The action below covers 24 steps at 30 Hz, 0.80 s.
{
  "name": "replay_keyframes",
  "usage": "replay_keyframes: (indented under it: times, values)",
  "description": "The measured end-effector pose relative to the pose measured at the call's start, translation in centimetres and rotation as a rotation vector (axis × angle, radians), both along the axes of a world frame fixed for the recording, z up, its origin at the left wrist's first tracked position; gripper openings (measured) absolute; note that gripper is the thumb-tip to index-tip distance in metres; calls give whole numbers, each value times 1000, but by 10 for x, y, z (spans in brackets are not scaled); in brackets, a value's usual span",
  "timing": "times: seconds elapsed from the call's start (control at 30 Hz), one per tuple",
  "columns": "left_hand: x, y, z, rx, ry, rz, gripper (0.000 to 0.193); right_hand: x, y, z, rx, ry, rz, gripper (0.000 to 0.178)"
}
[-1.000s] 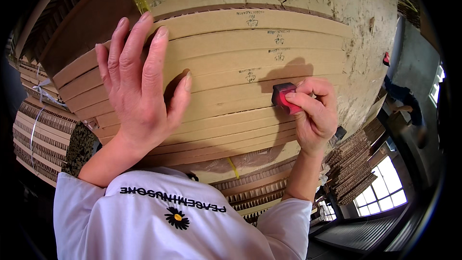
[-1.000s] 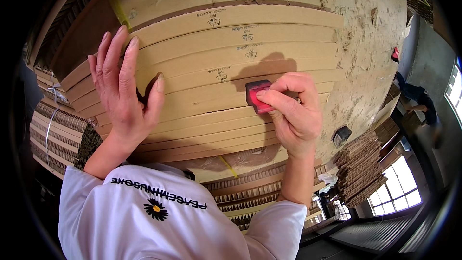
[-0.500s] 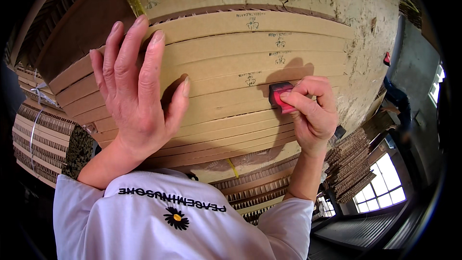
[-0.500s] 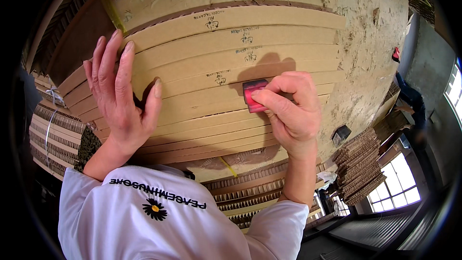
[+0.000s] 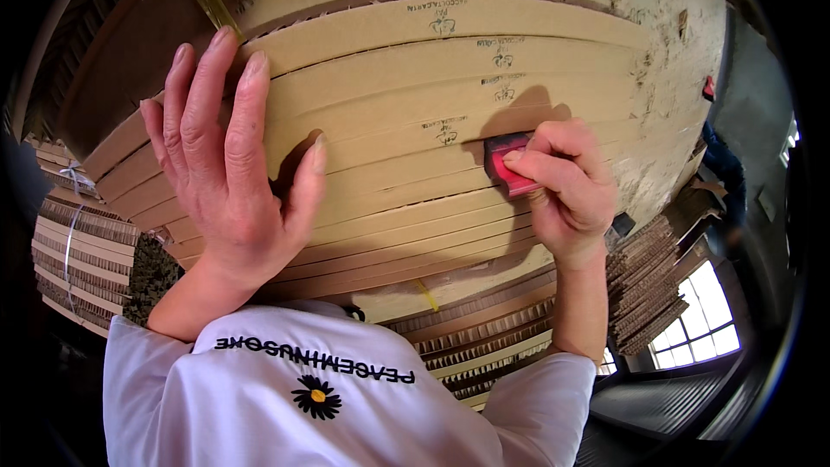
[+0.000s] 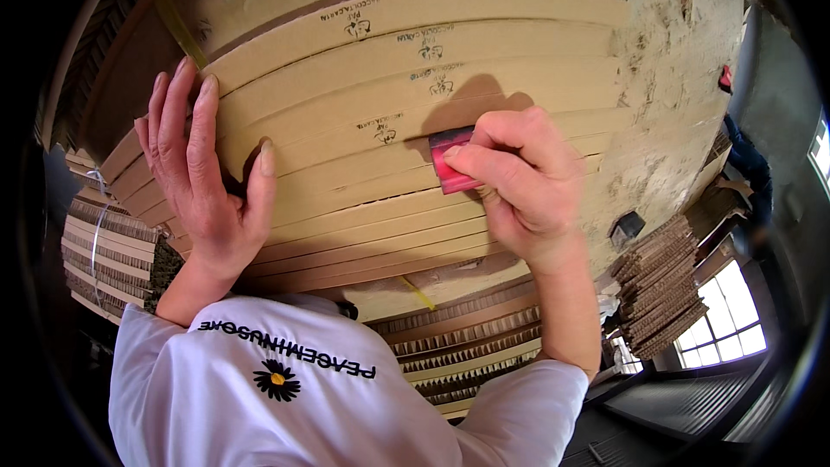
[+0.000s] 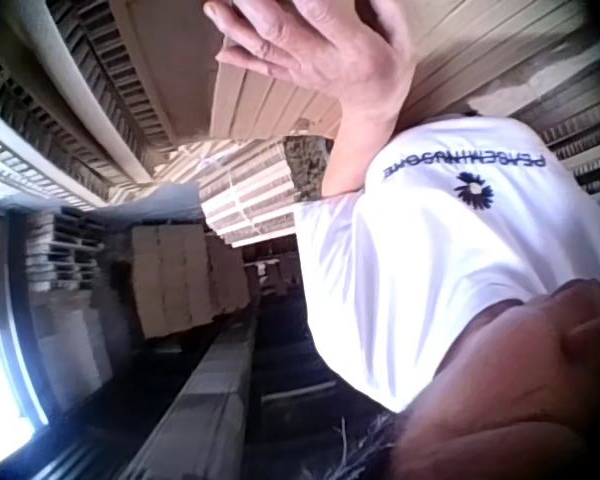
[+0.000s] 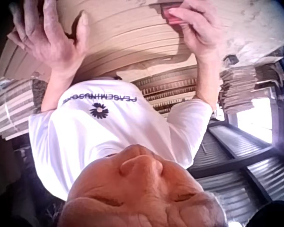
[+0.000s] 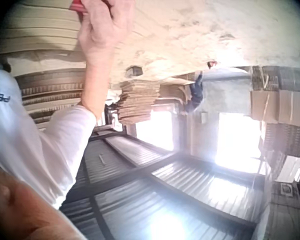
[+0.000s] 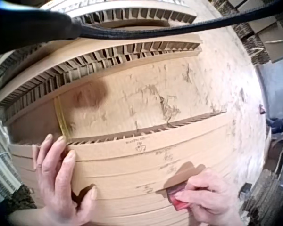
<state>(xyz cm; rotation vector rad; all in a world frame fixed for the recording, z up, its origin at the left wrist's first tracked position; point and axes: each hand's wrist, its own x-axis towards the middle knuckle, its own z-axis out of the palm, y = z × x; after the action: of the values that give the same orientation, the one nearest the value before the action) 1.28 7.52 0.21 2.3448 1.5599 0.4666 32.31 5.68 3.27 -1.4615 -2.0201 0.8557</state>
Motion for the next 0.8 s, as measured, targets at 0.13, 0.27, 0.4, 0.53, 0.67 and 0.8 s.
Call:
replay_keyframes:
  times: [0.13, 0.27, 0.4, 0.53, 0.67, 0.8]
  values:
    - [3, -1, 0, 9, 4, 9, 64, 1, 3, 2, -5, -12, 24, 28]
    - [6, -2, -1, 22, -10, 18, 63, -1, 4, 5, 4, -18, 13, 27]
    - [7, -1, -6, 91, -13, 21, 64, 2, -4, 19, -18, 67, -92, 22]
    - [8, -3, -6, 106, -12, 23, 64, 15, -13, 27, 186, 513, -373, 21]
    - [8, -3, -5, 88, -14, 25, 62, 26, -42, 18, 68, 400, -428, 23]
    - [9, -4, -4, 86, -1, 19, 62, 15, -51, 15, -36, 146, -253, 26]
